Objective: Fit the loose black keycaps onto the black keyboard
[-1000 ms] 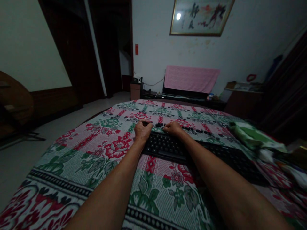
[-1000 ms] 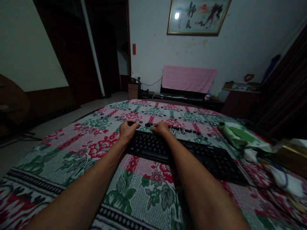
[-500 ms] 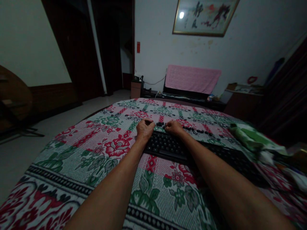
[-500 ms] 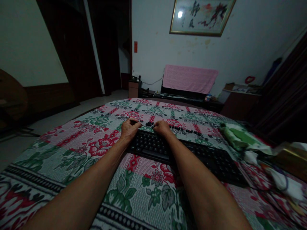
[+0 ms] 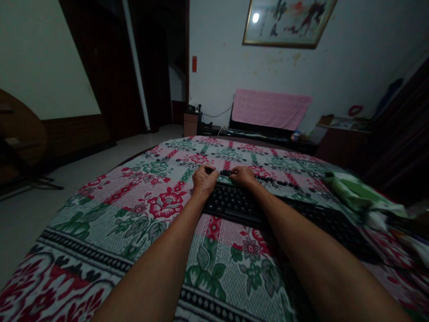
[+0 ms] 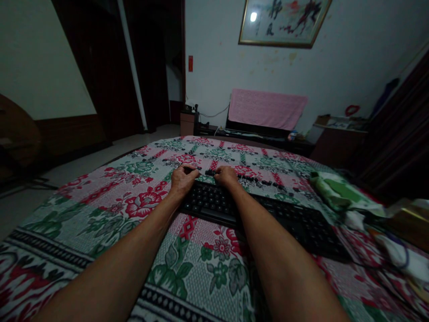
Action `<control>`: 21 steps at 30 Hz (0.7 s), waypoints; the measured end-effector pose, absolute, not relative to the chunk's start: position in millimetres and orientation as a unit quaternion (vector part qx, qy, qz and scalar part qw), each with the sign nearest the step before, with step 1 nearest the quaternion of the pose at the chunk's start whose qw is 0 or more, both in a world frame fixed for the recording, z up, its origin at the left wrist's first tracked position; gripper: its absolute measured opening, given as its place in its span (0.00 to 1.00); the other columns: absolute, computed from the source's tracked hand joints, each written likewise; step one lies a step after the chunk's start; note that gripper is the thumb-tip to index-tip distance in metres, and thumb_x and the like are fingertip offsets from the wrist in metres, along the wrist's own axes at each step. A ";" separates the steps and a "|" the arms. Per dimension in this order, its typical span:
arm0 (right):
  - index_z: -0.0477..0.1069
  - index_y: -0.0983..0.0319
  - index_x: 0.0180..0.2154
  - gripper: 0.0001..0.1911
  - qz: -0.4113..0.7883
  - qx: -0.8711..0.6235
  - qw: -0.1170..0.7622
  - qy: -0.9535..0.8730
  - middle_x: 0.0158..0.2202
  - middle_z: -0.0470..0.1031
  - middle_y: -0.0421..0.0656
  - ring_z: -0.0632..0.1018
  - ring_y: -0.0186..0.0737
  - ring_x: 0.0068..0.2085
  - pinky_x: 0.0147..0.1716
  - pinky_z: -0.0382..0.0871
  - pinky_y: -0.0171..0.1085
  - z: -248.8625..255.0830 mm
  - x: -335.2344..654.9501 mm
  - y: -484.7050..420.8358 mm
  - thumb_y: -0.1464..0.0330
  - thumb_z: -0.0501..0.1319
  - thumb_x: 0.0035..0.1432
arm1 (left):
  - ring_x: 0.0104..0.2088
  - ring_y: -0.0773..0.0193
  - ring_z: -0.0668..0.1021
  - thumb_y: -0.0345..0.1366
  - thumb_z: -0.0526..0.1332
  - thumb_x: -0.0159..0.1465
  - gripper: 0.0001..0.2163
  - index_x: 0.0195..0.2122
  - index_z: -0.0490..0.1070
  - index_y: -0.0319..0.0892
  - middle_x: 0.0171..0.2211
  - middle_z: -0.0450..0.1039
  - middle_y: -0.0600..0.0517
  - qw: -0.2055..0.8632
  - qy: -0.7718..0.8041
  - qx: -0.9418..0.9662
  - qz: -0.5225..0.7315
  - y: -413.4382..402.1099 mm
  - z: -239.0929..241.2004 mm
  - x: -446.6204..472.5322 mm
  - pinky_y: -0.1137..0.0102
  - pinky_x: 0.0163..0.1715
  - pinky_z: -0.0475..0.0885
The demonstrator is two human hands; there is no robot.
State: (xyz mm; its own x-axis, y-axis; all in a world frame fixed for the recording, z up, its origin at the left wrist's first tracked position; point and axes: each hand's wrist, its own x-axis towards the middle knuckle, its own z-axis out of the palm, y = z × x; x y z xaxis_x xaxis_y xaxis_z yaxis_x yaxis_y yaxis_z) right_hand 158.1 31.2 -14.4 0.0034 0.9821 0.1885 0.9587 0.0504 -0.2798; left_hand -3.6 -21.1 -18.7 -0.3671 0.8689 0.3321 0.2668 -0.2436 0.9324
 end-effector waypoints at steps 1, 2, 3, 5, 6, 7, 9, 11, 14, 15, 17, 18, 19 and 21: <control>0.76 0.55 0.43 0.17 0.036 -0.688 0.166 -0.706 0.41 0.78 0.42 0.77 0.41 0.43 0.42 0.67 0.33 -14.2 157.6 30.9 0.65 0.60 0.50 | 0.30 0.64 0.76 0.31 0.63 0.46 0.06 0.27 0.71 0.42 0.25 0.73 0.54 0.249 0.564 0.504 0.604 -21.6 -18.0 -3.5 0.71 0.37 0.70; 0.76 0.56 0.43 0.17 0.038 -0.688 0.165 -0.706 0.41 0.78 0.42 0.77 0.41 0.44 0.42 0.67 0.34 -14.1 157.0 30.7 0.65 0.60 0.50 | 0.30 0.64 0.76 0.31 0.63 0.46 0.06 0.27 0.71 0.41 0.25 0.73 0.54 0.250 0.566 0.505 0.602 -22.1 -17.6 -3.4 0.71 0.37 0.70; 0.76 0.56 0.43 0.17 0.039 -0.688 0.165 -0.706 0.42 0.78 0.43 0.76 0.41 0.44 0.43 0.67 0.34 -13.9 156.3 30.7 0.66 0.60 0.50 | 0.30 0.64 0.76 0.31 0.63 0.46 0.06 0.27 0.71 0.41 0.25 0.73 0.54 0.249 0.567 0.506 0.600 -22.5 -17.3 -3.2 0.71 0.37 0.70; 0.75 0.57 0.44 0.17 0.042 -0.689 0.173 -0.703 0.41 0.78 0.43 0.76 0.42 0.44 0.43 0.67 0.34 -13.0 155.5 30.6 0.66 0.60 0.49 | 0.30 0.64 0.76 0.32 0.63 0.46 0.06 0.27 0.71 0.41 0.25 0.74 0.53 0.247 0.567 0.509 0.599 -23.2 -17.2 -3.0 0.71 0.37 0.70; 0.75 0.58 0.44 0.18 0.044 -0.689 0.179 -0.701 0.41 0.78 0.43 0.77 0.41 0.44 0.43 0.67 0.34 -12.0 155.6 29.9 0.66 0.60 0.50 | 0.31 0.64 0.76 0.32 0.63 0.46 0.06 0.27 0.71 0.42 0.25 0.74 0.53 0.246 0.566 0.510 0.599 -23.6 -17.1 -3.0 0.71 0.37 0.70; 0.75 0.58 0.44 0.18 0.046 -0.688 0.187 -0.699 0.41 0.78 0.43 0.77 0.40 0.43 0.43 0.67 0.34 -10.5 156.3 28.4 0.66 0.60 0.50 | 0.31 0.64 0.76 0.32 0.63 0.46 0.06 0.27 0.71 0.42 0.26 0.74 0.53 0.246 0.565 0.510 0.599 -24.1 -16.7 -3.1 0.71 0.37 0.70; 0.74 0.59 0.45 0.17 0.048 -0.683 0.207 -0.699 0.40 0.79 0.43 0.77 0.39 0.43 0.43 0.67 0.33 -6.0 160.4 21.5 0.65 0.59 0.52 | 0.31 0.64 0.76 0.32 0.63 0.47 0.06 0.27 0.71 0.42 0.26 0.74 0.53 0.248 0.564 0.512 0.598 -25.3 -14.6 -4.0 0.71 0.37 0.70; 0.74 0.60 0.44 0.16 0.047 -0.668 0.223 -0.708 0.40 0.78 0.44 0.77 0.39 0.42 0.43 0.67 0.34 -1.0 168.4 8.0 0.65 0.58 0.54 | 0.31 0.63 0.76 0.31 0.63 0.46 0.05 0.26 0.72 0.42 0.25 0.75 0.54 0.248 0.573 0.516 0.586 -26.5 -10.1 -5.9 0.71 0.37 0.70; 0.75 0.60 0.41 0.13 0.052 -0.625 0.231 -0.744 0.41 0.78 0.44 0.77 0.40 0.43 0.44 0.66 0.36 3.5 185.6 -22.9 0.66 0.56 0.55 | 0.30 0.61 0.77 0.28 0.64 0.43 0.05 0.22 0.72 0.43 0.23 0.74 0.54 0.255 0.601 0.529 0.542 -26.6 -1.3 -10.0 0.70 0.35 0.70; 0.74 0.60 0.41 0.13 0.051 -0.615 0.238 -0.750 0.42 0.77 0.43 0.76 0.40 0.44 0.45 0.66 0.36 3.8 191.5 -34.5 0.66 0.56 0.56 | 0.30 0.60 0.77 0.28 0.64 0.42 0.05 0.21 0.72 0.43 0.21 0.74 0.53 0.260 0.607 0.537 0.526 -25.9 1.5 -11.3 0.70 0.33 0.69; 0.73 0.61 0.44 0.15 0.069 -0.601 0.241 -0.759 0.45 0.76 0.45 0.76 0.41 0.45 0.47 0.66 0.37 3.4 201.6 -56.2 0.64 0.56 0.56 | 0.28 0.59 0.76 0.28 0.63 0.42 0.04 0.20 0.72 0.43 0.19 0.72 0.52 0.265 0.612 0.557 0.496 -24.4 6.1 -12.9 0.70 0.30 0.69; 0.72 0.61 0.45 0.17 0.086 -0.595 0.225 -0.767 0.46 0.75 0.46 0.75 0.42 0.46 0.47 0.66 0.38 3.3 205.3 -65.5 0.62 0.57 0.56 | 0.27 0.59 0.76 0.28 0.63 0.43 0.03 0.19 0.72 0.43 0.18 0.72 0.52 0.265 0.612 0.568 0.482 -23.8 8.0 -13.1 0.70 0.29 0.69; 0.71 0.61 0.47 0.21 0.106 -0.586 0.204 -0.777 0.48 0.74 0.47 0.74 0.44 0.48 0.48 0.66 0.40 3.7 207.9 -73.5 0.59 0.59 0.54 | 0.27 0.59 0.76 0.29 0.62 0.43 0.02 0.19 0.72 0.42 0.18 0.71 0.52 0.264 0.614 0.579 0.467 -23.6 9.7 -12.9 0.70 0.28 0.68; 0.68 0.60 0.52 0.31 0.142 -0.571 0.156 -0.793 0.53 0.70 0.48 0.71 0.48 0.52 0.51 0.63 0.44 6.4 210.4 -85.0 0.53 0.62 0.48 | 0.25 0.60 0.76 0.28 0.62 0.42 0.02 0.17 0.71 0.42 0.16 0.70 0.52 0.259 0.621 0.595 0.440 -24.4 12.3 -11.4 0.71 0.26 0.68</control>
State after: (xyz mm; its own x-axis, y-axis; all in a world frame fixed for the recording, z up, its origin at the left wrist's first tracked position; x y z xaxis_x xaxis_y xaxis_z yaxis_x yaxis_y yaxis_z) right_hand 210.4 -85.0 6.4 -0.2988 0.9504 0.0860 0.8618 0.3074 -0.4035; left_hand -11.4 -24.4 12.3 -0.1580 0.9664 0.2028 0.5110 -0.0957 0.8542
